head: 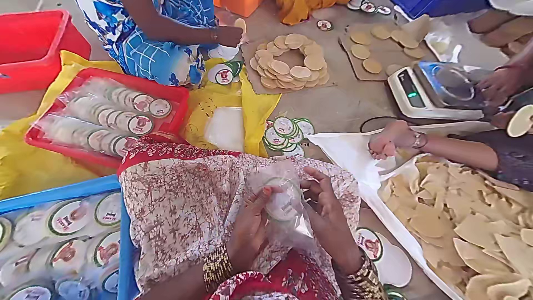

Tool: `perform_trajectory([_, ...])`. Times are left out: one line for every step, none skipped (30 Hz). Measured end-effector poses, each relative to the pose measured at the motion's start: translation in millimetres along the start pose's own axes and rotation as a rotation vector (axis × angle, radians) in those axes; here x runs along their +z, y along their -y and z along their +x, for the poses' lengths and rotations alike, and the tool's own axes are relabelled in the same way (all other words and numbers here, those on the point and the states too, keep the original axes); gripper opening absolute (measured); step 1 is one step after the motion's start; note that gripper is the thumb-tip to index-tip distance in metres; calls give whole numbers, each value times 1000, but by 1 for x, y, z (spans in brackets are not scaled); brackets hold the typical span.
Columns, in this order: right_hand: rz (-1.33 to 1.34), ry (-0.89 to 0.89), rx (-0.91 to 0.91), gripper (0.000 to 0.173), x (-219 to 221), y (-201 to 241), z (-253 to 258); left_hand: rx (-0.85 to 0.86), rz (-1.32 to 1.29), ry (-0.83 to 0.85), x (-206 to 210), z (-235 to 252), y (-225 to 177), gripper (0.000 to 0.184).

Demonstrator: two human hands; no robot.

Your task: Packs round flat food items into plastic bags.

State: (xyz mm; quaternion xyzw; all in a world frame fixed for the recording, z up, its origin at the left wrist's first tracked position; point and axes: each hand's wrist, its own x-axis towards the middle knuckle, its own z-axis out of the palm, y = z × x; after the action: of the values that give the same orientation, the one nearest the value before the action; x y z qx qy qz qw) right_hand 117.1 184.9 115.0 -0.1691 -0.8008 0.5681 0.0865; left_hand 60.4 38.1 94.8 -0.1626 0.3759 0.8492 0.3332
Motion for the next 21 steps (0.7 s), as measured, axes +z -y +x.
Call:
perform_trajectory([-2,-39,21,75,1,-2,-1,24,-14,6,-2,1,-1,26])
perform_trajectory([12,-58,48,77,3,-5,-3,37,-26,18,-3,1,0,27])
perform_trajectory([51,-56,58,77,7,-9,-5,41,-28,20,-1,0,1,27])
perform_trajectory([99,-46,49,78,13,-13,-9,37,-19,19,3,-2,3,26])
perform_trajectory([138,-48,31,77,20,-14,-11,33,-20,19,5,-3,6,25])
perform_trajectory([170,-60,18,75,25,-12,-11,30,-28,17,6,-2,9,25])
perform_trajectory([190,-75,31,74,27,-8,-10,28,-33,19,6,-1,10,25])
perform_trajectory([211,-83,50,74,28,-5,-8,34,-43,14,6,-1,10,26])
perform_trajectory([238,-87,77,75,28,-4,-6,49,-57,8,5,-1,9,27])
perform_trajectory([278,-91,110,75,28,-4,-5,67,-67,-3,5,-1,7,28])
perform_trajectory([316,-99,152,72,28,-2,-4,88,-75,-6,5,0,6,29])
perform_trajectory([349,-111,206,63,29,1,-4,111,-73,0,4,0,5,28])
perform_trajectory([400,-132,259,52,30,4,-5,131,-61,19,2,1,5,28])
perform_trajectory([454,-158,285,41,32,5,-6,148,-40,49,-1,2,5,27])
perform_trajectory([487,-185,290,34,33,5,-6,164,-9,80,-4,2,6,27])
perform_trajectory([508,-194,269,30,33,4,-5,181,20,109,-6,3,7,27])
perform_trajectory([520,-186,220,27,31,-1,-2,206,43,137,-9,5,7,27])
perform_trajectory([514,-174,153,26,29,-6,2,238,57,165,-11,9,6,27])
perform_trajectory([494,-162,71,25,25,-12,8,266,66,190,-13,15,4,27])
perform_trajectory([455,-149,-16,25,22,-17,16,295,72,213,-15,22,2,27])
perform_trajectory([386,-142,-95,25,20,-21,25,322,77,227,-14,30,-1,26])
